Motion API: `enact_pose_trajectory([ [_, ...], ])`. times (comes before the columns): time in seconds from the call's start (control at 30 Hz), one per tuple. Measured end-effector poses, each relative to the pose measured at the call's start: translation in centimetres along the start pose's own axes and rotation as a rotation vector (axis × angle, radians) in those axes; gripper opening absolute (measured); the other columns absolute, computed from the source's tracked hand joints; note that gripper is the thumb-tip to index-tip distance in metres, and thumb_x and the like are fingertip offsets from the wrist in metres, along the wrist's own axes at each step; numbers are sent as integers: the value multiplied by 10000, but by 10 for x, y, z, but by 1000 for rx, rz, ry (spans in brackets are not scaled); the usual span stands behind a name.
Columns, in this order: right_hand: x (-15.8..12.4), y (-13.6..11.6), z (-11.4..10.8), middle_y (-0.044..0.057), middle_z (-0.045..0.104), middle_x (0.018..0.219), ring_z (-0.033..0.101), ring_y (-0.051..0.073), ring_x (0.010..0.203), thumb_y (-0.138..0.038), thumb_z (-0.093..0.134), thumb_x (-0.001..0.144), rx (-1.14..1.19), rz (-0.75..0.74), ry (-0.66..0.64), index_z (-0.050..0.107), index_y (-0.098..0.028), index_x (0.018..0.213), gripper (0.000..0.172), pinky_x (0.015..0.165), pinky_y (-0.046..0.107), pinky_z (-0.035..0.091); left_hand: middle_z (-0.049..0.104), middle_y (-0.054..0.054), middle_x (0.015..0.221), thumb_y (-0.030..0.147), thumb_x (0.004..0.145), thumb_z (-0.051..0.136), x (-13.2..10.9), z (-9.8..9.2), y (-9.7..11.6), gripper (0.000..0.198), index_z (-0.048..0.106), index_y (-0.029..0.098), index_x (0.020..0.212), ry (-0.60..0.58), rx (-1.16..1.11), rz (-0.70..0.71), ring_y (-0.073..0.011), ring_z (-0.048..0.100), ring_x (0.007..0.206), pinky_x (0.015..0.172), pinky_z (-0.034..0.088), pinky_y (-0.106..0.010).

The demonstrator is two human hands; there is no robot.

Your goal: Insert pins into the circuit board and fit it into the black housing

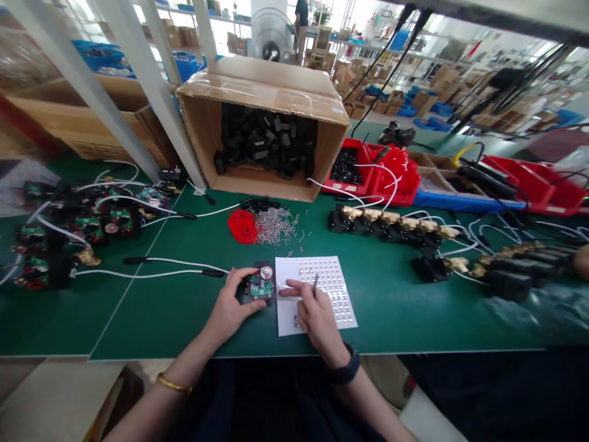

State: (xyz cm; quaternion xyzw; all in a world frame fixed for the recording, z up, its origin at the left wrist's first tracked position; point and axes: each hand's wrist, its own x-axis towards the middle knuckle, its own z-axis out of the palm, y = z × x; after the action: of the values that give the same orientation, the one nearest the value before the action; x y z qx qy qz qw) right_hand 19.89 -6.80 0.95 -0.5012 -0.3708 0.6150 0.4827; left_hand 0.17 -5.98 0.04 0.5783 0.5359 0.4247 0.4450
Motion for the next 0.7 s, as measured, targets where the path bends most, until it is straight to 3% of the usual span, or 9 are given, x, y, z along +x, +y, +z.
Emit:
enact_pose_trajectory([
  [0.1,-5,-7,-43,63,626,714,483,105,503,-658,355,848,17,-143,229,670,-139,823,607,447,222,390,554,-84,1180,356,642,741,0,-3,14,816,274,246,1302,-61,-283,-147,-264,550,1073,909,444,-386],
  [0.13,-8,-8,-55,52,604,665,482,107,504,-676,335,843,14,-151,287,662,-141,765,632,445,219,383,557,-80,1170,373,641,737,-1,-5,21,820,277,242,1307,-136,-320,-178,-256,559,1047,866,463,-354],
  [0.2,-14,-5,-67,8,524,519,395,82,401,-706,316,827,23,-79,341,630,-146,696,656,369,201,296,571,-65,1108,429,623,734,-2,-6,35,706,422,221,1221,-357,-247,-184,-252,564,999,821,471,-325],
  [0.23,-18,-1,-67,-5,502,476,370,76,366,-713,320,821,30,-29,335,617,-145,697,652,349,195,268,573,-57,1067,455,596,744,-2,-5,42,642,503,213,1140,-479,-157,-157,-255,562,977,814,471,-326],
  [0.3,-25,7,-61,16,559,491,458,99,383,-701,414,794,29,36,287,601,-142,729,593,363,201,327,555,-46,1055,475,526,779,-2,-1,53,584,591,217,1016,-687,59,-71,-264,546,985,843,462,-346],
  [0.4,-34,18,-45,59,660,616,599,162,525,-558,682,691,-52,50,208,583,-148,767,428,496,265,474,481,-65,1272,462,502,795,-4,7,58,604,615,239,1034,-857,263,35,-297,486,1135,951,419,-382],
  [0.53,-40,29,-35,36,660,615,610,174,547,-448,704,709,-170,-14,275,594,-162,744,308,549,295,503,420,-90,1406,490,559,763,-7,10,47,867,427,258,1323,-958,329,37,-315,429,1246,1053,325,-430],
  [0.7,-41,33,-34,38,666,658,628,186,595,-411,638,783,-283,-70,327,611,-170,747,244,575,295,505,391,-71,1428,457,570,760,-8,10,41,983,276,269,1404,-954,372,-5,-298,437,1250,1051,334,-405],
])
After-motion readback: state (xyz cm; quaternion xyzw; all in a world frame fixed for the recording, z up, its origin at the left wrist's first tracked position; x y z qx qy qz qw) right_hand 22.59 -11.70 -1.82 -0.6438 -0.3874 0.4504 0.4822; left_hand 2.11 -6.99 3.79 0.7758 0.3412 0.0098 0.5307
